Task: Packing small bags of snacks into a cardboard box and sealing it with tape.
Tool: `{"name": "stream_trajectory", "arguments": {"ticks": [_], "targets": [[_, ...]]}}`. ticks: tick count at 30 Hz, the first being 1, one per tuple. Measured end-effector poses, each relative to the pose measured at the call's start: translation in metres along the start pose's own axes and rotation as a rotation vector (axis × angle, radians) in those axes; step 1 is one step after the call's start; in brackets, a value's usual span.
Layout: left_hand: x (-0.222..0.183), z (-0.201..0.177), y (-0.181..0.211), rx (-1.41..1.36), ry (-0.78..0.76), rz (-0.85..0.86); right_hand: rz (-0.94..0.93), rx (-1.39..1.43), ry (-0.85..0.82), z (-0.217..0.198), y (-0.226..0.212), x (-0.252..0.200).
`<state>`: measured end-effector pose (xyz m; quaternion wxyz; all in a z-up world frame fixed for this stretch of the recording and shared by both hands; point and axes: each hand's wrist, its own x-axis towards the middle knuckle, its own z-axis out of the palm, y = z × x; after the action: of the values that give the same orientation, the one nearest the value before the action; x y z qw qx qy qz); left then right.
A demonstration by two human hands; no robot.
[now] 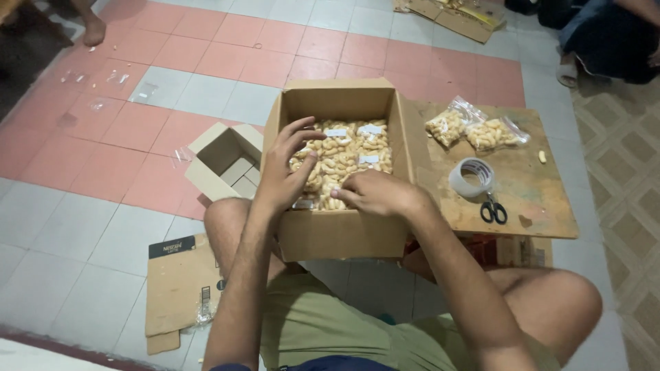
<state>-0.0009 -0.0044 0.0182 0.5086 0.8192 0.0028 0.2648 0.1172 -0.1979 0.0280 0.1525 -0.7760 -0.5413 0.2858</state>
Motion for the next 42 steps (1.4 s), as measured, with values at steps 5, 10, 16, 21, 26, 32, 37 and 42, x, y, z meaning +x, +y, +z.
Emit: {"name": "stream_trajectory", "arguments": {"ticks": [5, 10, 16, 21, 26, 32, 37, 42], "targets": [[-0.001, -0.003, 0.002, 0.006, -0.019, 0.031, -0.068, 0.09, 0.092, -0.012, -0.01, -0.025], [-0.001, -0.002, 0.002, 0.016, -0.033, 0.051, -0.293, 0.214, 0.305, -0.011, 0.006, -0.062], [-0.001, -0.007, 0.016, 0.036, -0.051, 0.028, -0.308, 0.328, 0.578, -0.023, 0.082, -0.107], [0.0, -0.008, 0.011, 0.029, -0.085, 0.009, 0.004, 0.377, 0.836, -0.048, 0.163, -0.121], [0.0, -0.006, 0.01, -0.017, -0.044, -0.012, 0.135, 0.191, 0.894, -0.007, 0.265, -0.076], [-0.002, -0.004, 0.006, -0.076, 0.013, -0.022, 0.236, -0.096, 0.669, 0.01, 0.253, -0.028], [-0.002, -0.003, 0.01, -0.06, -0.002, 0.003, 0.351, -0.332, 0.677, 0.032, 0.29, -0.004], [-0.004, -0.002, 0.014, -0.049, -0.022, 0.005, 0.248, -0.234, 0.963, 0.019, 0.288, -0.009]]}}
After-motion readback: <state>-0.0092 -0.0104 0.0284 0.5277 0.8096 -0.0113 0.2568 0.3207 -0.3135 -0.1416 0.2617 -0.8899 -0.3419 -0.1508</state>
